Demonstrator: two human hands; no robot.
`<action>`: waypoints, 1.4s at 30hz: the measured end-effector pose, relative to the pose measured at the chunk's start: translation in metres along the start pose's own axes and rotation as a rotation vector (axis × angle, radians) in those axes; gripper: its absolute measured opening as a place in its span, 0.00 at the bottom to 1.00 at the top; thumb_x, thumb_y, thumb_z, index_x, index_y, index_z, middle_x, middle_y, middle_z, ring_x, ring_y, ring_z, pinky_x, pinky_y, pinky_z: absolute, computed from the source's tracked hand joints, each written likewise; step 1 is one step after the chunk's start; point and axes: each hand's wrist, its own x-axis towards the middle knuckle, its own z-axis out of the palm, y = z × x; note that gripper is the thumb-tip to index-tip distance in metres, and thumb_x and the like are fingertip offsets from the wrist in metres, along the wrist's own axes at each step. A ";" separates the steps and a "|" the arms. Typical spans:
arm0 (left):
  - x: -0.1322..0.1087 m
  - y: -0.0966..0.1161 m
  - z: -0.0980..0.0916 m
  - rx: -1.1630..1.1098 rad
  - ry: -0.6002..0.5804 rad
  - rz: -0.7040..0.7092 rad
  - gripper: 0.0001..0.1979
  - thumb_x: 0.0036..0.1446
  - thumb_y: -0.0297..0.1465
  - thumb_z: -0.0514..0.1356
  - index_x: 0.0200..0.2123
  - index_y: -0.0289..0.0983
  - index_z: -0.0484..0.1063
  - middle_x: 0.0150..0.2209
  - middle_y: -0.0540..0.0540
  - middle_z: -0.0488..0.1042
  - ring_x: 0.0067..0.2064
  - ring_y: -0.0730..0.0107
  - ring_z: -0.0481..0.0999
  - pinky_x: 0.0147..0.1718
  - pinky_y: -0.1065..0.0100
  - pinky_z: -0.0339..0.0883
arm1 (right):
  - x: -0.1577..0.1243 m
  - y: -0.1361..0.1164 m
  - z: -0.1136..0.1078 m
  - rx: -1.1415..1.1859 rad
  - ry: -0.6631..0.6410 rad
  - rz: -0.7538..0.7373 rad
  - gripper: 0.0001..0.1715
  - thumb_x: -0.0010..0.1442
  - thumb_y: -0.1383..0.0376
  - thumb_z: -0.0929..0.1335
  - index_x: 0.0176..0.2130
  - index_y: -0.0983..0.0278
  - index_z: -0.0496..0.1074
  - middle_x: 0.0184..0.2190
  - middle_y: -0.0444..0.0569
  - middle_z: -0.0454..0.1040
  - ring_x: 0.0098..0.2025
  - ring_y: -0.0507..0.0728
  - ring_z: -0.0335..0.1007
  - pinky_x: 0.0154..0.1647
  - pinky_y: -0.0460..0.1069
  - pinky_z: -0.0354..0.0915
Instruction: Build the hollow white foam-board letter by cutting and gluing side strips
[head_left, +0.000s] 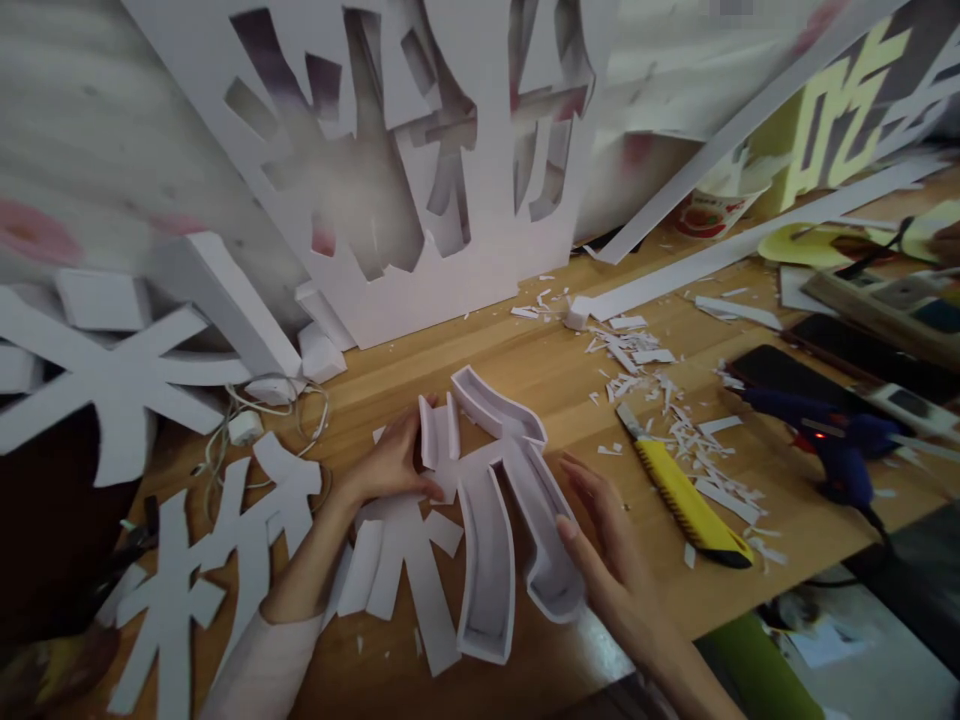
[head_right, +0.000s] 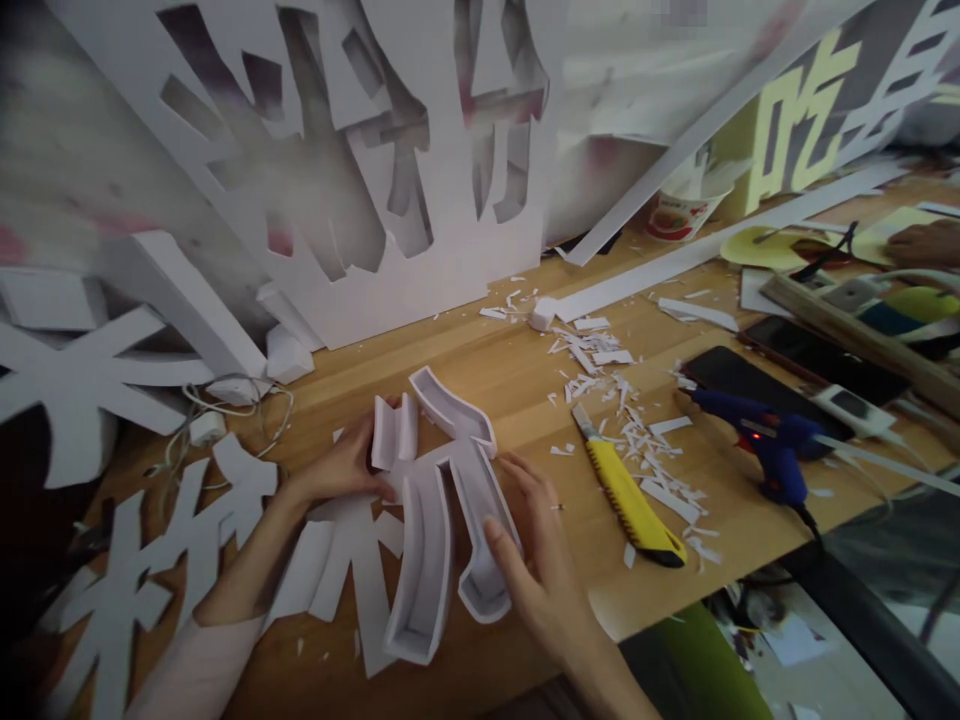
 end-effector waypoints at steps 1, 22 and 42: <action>0.000 0.000 0.000 0.000 0.001 0.010 0.67 0.30 0.48 0.76 0.68 0.40 0.43 0.68 0.32 0.50 0.68 0.41 0.51 0.66 0.42 0.45 | -0.003 -0.002 0.002 -0.014 -0.032 -0.015 0.29 0.66 0.56 0.64 0.64 0.56 0.57 0.66 0.52 0.55 0.68 0.61 0.50 0.68 0.60 0.51; 0.003 -0.009 0.005 0.008 -0.013 0.020 0.72 0.28 0.55 0.74 0.69 0.39 0.38 0.69 0.33 0.46 0.69 0.41 0.47 0.66 0.44 0.44 | -0.015 0.013 0.021 -0.017 0.083 0.013 0.22 0.67 0.60 0.62 0.59 0.56 0.66 0.61 0.48 0.65 0.63 0.59 0.59 0.61 0.54 0.57; -0.017 0.016 -0.003 0.166 -0.074 -0.115 0.63 0.38 0.46 0.74 0.69 0.38 0.40 0.70 0.32 0.39 0.71 0.42 0.38 0.67 0.44 0.40 | -0.022 0.012 0.007 0.113 0.002 0.051 0.25 0.67 0.54 0.60 0.60 0.58 0.61 0.67 0.53 0.55 0.67 0.65 0.52 0.64 0.62 0.55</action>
